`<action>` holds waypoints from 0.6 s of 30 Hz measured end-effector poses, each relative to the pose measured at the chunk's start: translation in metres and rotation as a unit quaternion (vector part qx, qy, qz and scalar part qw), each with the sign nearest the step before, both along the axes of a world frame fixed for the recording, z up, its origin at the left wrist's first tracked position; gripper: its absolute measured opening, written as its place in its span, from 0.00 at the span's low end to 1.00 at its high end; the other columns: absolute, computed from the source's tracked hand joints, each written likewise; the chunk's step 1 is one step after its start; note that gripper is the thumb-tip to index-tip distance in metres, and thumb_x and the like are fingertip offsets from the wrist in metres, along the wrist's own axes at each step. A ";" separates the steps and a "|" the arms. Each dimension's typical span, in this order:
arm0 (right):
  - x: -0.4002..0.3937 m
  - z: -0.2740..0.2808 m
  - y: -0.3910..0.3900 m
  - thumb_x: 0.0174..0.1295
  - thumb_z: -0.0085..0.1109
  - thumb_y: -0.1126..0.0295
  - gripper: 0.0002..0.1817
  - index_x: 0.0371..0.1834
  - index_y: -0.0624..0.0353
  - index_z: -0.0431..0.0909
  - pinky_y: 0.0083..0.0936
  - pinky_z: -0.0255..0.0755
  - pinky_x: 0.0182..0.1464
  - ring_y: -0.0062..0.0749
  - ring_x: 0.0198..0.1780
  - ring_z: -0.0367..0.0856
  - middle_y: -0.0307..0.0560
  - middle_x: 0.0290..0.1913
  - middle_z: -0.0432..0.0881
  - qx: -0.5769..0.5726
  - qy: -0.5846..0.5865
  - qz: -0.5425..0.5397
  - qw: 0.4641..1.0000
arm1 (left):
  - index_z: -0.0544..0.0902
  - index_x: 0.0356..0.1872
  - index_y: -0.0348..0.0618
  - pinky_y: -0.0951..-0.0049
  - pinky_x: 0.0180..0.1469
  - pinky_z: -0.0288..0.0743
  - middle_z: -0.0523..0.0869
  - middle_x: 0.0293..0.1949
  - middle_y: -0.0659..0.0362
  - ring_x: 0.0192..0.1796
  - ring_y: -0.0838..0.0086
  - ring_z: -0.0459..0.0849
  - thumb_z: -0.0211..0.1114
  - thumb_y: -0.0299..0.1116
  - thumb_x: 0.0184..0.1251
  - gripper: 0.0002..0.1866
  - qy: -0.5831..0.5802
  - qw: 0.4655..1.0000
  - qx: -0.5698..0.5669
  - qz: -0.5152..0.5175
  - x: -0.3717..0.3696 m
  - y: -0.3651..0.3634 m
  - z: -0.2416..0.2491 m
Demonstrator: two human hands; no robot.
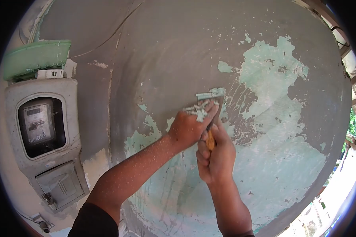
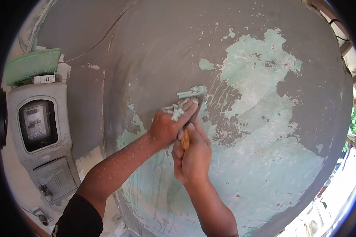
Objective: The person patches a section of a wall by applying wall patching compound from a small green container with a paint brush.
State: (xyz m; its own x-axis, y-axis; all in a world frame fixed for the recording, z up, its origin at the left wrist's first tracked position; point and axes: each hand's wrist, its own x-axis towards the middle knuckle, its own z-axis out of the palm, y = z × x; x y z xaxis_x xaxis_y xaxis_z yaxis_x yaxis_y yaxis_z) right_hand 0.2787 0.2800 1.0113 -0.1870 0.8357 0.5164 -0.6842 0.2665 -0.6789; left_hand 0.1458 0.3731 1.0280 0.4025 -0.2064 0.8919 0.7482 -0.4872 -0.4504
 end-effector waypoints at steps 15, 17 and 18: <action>-0.005 0.029 0.001 0.80 0.39 0.67 0.09 0.44 0.53 0.71 0.14 0.54 0.16 0.14 0.20 0.61 0.36 0.35 0.74 0.034 -0.027 0.011 0.999 | 0.83 0.67 0.46 0.63 0.46 0.87 0.91 0.50 0.48 0.47 0.54 0.92 0.69 0.29 0.60 0.29 -0.022 0.996 -0.085 -0.017 -0.011 0.010 0.025; -0.011 0.038 -0.005 0.79 0.40 0.67 0.08 0.43 0.53 0.71 0.17 0.55 0.17 0.16 0.19 0.62 0.36 0.34 0.74 0.027 -0.025 0.015 0.999 | 0.82 0.68 0.47 0.65 0.44 0.87 0.92 0.48 0.50 0.46 0.54 0.92 0.68 0.28 0.62 0.29 -0.027 0.982 -0.182 -0.036 -0.020 -0.006 0.042; -0.016 0.046 -0.008 0.78 0.41 0.67 0.08 0.41 0.53 0.71 0.19 0.56 0.17 0.18 0.18 0.62 0.36 0.33 0.73 0.019 -0.022 0.011 1.000 | 0.83 0.66 0.45 0.62 0.45 0.86 0.91 0.48 0.49 0.46 0.54 0.92 0.67 0.28 0.63 0.27 -0.032 0.984 -0.176 -0.019 -0.020 -0.011 0.047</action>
